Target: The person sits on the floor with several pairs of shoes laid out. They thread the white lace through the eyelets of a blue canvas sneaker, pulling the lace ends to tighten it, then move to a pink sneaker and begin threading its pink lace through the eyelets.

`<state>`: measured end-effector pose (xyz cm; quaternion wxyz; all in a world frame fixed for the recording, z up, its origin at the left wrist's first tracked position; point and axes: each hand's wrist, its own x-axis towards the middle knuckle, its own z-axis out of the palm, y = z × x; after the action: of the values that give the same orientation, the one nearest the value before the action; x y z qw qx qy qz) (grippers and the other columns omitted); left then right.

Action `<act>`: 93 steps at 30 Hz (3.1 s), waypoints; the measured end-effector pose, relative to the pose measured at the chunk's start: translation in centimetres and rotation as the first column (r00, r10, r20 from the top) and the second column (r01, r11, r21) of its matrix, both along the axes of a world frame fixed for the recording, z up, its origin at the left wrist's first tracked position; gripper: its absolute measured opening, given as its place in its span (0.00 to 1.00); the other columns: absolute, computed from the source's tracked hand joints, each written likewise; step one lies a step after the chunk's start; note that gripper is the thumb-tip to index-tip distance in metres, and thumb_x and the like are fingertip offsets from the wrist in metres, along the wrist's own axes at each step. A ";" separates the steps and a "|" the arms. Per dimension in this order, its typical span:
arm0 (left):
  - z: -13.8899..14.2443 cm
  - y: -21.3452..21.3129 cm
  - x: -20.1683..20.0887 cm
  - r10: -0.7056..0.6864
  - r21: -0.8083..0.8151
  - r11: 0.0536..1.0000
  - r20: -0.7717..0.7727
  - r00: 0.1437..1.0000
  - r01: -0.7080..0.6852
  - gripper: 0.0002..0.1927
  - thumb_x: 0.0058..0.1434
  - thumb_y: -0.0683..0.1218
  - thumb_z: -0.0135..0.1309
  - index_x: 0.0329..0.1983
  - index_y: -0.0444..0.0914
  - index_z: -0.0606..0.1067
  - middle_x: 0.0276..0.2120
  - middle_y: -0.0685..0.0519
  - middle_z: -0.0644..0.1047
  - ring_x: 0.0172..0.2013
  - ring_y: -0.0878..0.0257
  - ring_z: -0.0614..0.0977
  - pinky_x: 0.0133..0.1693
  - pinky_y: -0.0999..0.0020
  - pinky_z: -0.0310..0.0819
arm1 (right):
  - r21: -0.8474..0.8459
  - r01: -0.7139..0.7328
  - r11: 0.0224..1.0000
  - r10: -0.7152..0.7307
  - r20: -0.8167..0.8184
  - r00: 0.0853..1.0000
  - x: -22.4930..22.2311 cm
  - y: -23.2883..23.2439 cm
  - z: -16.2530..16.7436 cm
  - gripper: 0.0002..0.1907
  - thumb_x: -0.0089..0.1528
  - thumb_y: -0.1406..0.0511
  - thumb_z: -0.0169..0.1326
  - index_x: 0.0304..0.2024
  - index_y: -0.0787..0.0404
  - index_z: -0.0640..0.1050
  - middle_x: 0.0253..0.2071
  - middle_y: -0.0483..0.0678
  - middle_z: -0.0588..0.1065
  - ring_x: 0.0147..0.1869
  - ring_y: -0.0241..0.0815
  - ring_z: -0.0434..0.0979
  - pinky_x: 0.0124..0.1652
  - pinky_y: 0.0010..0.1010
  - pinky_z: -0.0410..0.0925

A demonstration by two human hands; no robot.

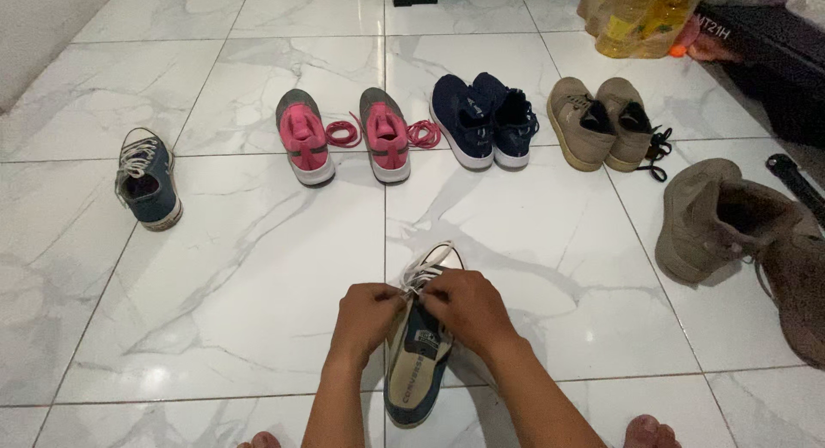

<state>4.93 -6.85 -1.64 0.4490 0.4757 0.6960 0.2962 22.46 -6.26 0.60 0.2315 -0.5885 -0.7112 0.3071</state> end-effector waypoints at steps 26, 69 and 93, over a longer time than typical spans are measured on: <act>-1.2 -0.1 -0.2 0.038 -0.073 0.997 0.133 0.990 -0.028 0.15 0.55 0.44 0.57 0.43 0.35 0.85 0.36 0.47 0.87 0.36 0.61 0.86 0.41 0.67 0.79 | 0.017 0.072 0.997 -0.070 -0.081 0.994 -0.7 -0.4 -1.5 0.08 0.54 0.65 0.58 0.29 0.65 0.83 0.30 0.52 0.78 0.34 0.49 0.80 0.37 0.39 0.72; 26.2 -0.5 -5.2 0.063 0.560 0.247 0.805 0.590 -0.791 0.14 0.76 0.54 0.41 0.39 0.41 0.65 0.29 0.55 0.74 0.21 0.68 0.77 0.17 0.72 0.64 | -0.143 0.179 0.973 -0.184 -0.025 0.983 -1.4 -1.8 -0.7 0.23 0.52 0.74 0.62 0.50 0.60 0.75 0.54 0.44 0.66 0.51 0.49 0.79 0.51 0.38 0.73; 16.8 4.2 -2.2 0.046 0.444 0.836 0.530 0.847 -0.323 0.17 0.68 0.49 0.39 0.53 0.40 0.75 0.49 0.55 0.79 0.51 0.62 0.80 0.41 0.61 0.84 | -0.343 -0.226 0.912 -0.031 -0.606 0.795 -3.1 3.2 9.3 0.22 0.69 0.53 0.48 0.37 0.64 0.81 0.23 0.44 0.73 0.24 0.34 0.71 0.28 0.29 0.67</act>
<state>2.72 -2.64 15.16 0.4365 0.4134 0.4945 0.6277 19.34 -3.10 9.91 0.3029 -0.4573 -0.5536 0.6266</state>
